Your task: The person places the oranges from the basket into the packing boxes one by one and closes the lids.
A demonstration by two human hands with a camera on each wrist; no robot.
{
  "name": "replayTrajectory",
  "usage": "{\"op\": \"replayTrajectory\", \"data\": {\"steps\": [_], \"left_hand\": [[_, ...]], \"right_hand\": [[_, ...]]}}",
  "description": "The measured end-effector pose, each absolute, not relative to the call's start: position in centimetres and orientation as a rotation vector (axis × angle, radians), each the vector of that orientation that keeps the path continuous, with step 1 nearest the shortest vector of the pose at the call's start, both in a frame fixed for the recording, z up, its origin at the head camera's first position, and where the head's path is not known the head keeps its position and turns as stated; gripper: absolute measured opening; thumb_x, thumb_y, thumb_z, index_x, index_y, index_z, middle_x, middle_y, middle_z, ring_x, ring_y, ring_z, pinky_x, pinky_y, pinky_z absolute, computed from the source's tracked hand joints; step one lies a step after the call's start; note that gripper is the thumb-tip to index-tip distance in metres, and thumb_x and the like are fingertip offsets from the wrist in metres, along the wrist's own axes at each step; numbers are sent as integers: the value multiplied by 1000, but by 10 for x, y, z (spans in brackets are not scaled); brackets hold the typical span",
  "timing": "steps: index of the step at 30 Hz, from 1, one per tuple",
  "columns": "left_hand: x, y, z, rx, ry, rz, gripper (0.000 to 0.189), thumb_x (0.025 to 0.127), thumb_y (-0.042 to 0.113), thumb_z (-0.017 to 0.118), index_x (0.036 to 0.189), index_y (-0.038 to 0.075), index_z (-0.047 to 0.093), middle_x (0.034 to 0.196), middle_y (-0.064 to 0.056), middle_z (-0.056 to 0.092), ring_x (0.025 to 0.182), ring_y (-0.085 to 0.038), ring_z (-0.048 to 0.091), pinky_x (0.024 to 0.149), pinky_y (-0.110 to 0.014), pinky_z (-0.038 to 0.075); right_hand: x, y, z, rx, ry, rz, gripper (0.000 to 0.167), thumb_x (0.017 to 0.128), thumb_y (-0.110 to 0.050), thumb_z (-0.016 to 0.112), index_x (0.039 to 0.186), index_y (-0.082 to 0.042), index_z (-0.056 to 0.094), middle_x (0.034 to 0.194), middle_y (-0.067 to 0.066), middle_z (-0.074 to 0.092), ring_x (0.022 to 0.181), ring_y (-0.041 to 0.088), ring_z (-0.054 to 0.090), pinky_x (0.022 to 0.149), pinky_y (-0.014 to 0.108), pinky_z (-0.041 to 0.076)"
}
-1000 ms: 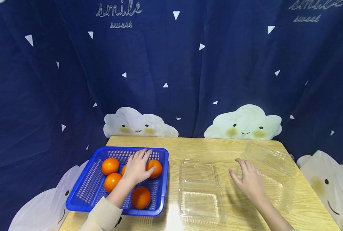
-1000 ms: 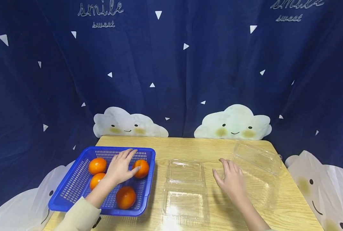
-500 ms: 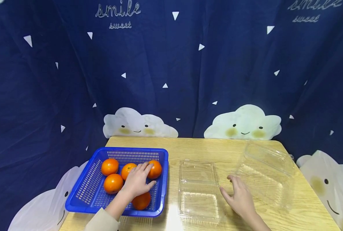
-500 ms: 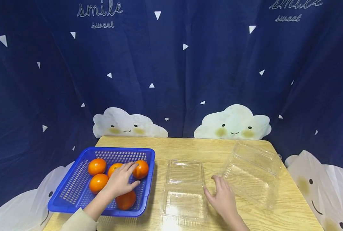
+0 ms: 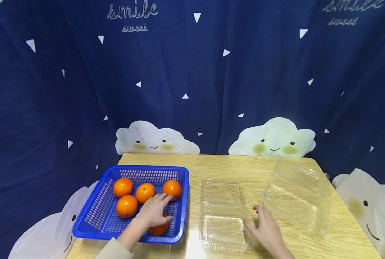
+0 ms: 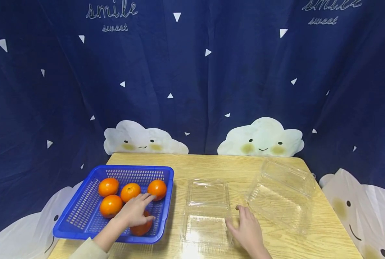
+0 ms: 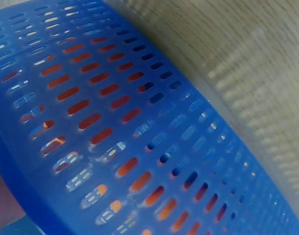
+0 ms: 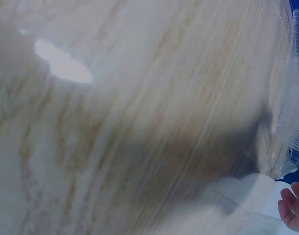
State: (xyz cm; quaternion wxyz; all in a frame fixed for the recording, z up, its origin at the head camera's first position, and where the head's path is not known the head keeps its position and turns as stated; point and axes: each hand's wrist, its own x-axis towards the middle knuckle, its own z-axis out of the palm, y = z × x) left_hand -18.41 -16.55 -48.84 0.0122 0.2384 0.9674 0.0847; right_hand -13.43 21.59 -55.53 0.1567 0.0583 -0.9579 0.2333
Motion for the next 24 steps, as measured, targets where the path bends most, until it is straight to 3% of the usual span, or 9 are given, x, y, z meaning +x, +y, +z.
{"op": "replayTrajectory", "data": {"steps": [16, 20, 24], "left_hand": [[-177, -172, -499, 671, 2853, 262, 69, 65, 37, 74, 123, 6, 54, 128, -17, 50, 118, -39, 44, 94, -56, 36], [-176, -173, -501, 659, 2858, 246, 71, 61, 38, 76, 121, 6, 56, 126, -17, 52, 117, -39, 45, 93, -55, 37], [-174, -174, -503, 654, 2856, 257, 73, 58, 39, 77, 119, 5, 57, 124, -17, 53, 115, -38, 46, 92, -55, 38]], "right_hand": [[-126, 212, -566, 103, -2802, 715, 52, 78, -37, 68, 109, 2, 52, 104, 18, 57, 83, 29, 57, 65, 45, 49], [-126, 212, -565, 78, -2858, 705, 47, 78, -37, 68, 105, -1, 53, 94, 11, 58, 71, 18, 52, 58, 33, 46], [-127, 212, -564, 45, -2951, 695, 40, 80, -37, 65, 100, -4, 54, 77, 1, 51, 59, 11, 38, 50, 24, 34]]}}
